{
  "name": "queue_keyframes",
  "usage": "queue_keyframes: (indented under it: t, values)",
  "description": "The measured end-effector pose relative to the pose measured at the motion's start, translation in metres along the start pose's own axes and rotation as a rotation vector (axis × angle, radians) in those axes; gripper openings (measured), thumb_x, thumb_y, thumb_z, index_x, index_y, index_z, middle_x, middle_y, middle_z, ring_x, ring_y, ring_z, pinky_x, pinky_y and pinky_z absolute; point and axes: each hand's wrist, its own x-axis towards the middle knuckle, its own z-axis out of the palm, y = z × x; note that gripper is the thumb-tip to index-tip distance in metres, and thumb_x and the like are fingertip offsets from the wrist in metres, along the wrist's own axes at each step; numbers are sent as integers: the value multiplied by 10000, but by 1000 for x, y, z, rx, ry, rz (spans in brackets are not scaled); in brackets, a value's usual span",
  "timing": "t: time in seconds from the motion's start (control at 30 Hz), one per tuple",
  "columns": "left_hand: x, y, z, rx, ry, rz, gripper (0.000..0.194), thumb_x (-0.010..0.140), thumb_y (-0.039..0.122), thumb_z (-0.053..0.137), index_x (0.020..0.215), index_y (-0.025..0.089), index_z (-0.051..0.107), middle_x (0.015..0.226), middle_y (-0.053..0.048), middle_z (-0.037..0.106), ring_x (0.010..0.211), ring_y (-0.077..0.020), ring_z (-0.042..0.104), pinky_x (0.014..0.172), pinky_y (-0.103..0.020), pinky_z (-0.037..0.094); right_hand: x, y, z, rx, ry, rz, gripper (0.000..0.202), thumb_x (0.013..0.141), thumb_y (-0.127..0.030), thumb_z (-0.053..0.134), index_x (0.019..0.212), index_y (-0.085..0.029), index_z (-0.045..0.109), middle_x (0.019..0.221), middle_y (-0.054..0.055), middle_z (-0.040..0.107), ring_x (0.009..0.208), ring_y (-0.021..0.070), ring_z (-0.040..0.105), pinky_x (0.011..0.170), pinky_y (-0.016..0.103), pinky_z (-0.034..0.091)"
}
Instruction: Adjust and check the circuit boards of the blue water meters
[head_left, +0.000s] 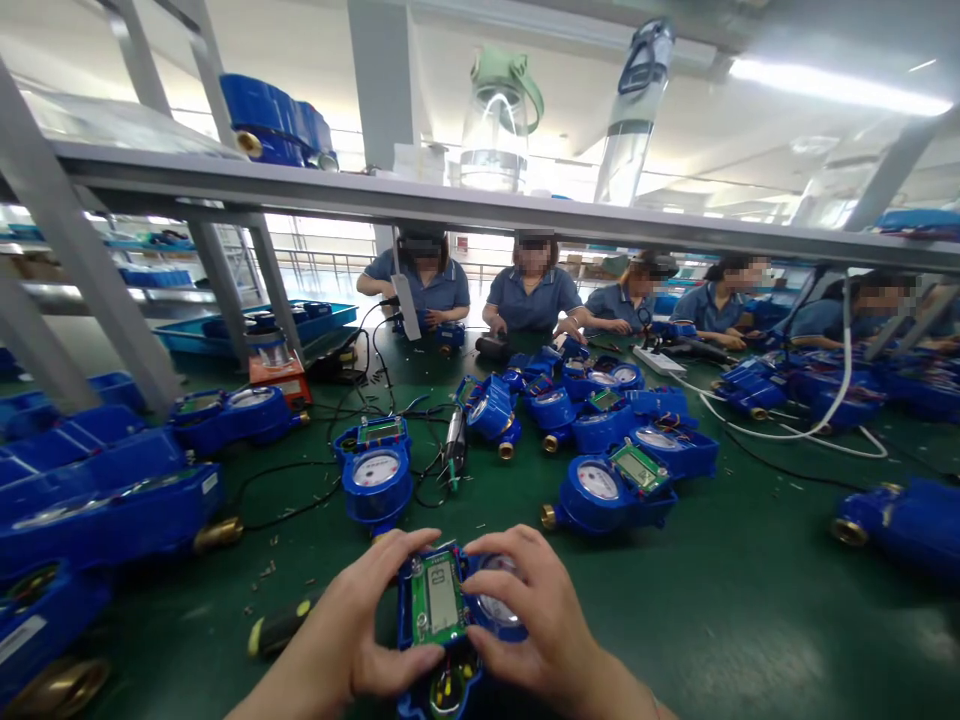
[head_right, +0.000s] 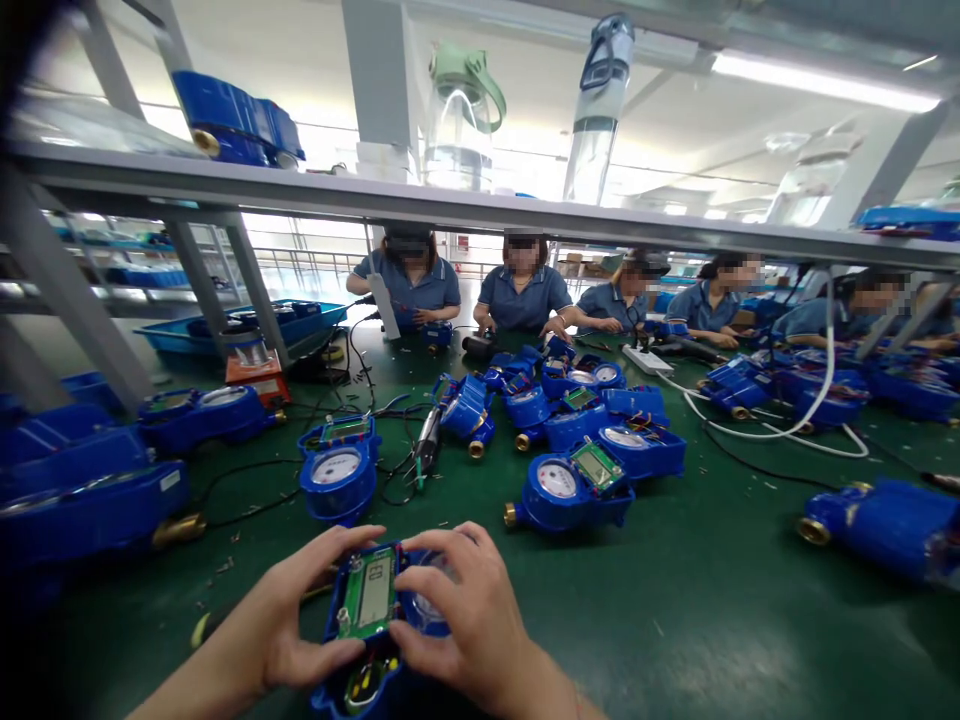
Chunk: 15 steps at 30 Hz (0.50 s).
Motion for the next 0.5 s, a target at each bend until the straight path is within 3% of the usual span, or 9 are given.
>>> queue_keyframes:
  t: [0.17, 0.27, 0.4, 0.5]
  values:
    - [6, 14, -2, 113, -119, -136, 728, 606, 370, 696, 1293, 191, 538, 1308, -146, 609, 1208, -332, 601, 1014, -430, 527, -8, -5, 13, -93, 203, -82, 111, 928, -198, 534, 946, -203, 644, 834, 26, 671, 802, 159, 637, 836, 357, 398]
    - [20, 26, -11, 151, -278, -173, 716, 578, 376, 703, 1256, 187, 571, 1222, -134, 631, 1087, -308, 652, 949, -408, 554, -8, -8, 18, -126, 264, -101, 126, 923, -173, 521, 918, -194, 646, 756, 8, 650, 778, 153, 642, 807, 341, 396]
    - [39, 35, -26, 188, -411, -85, 685, 559, 384, 696, 1208, 187, 598, 1076, -99, 656, 967, -287, 670, 878, -393, 567, -8, -15, 33, -167, 383, -107, 287, 985, -353, 431, 863, -225, 657, 698, -5, 627, 721, 151, 634, 794, 359, 375]
    - [48, 37, -33, 211, -472, -52, 678, 578, 387, 680, 1214, 171, 585, 1074, -103, 670, 970, -289, 672, 875, -379, 564, -16, -25, 53, -197, 559, 23, 398, 994, -478, 364, 849, -267, 669, 655, -9, 584, 733, 182, 637, 830, 402, 350]
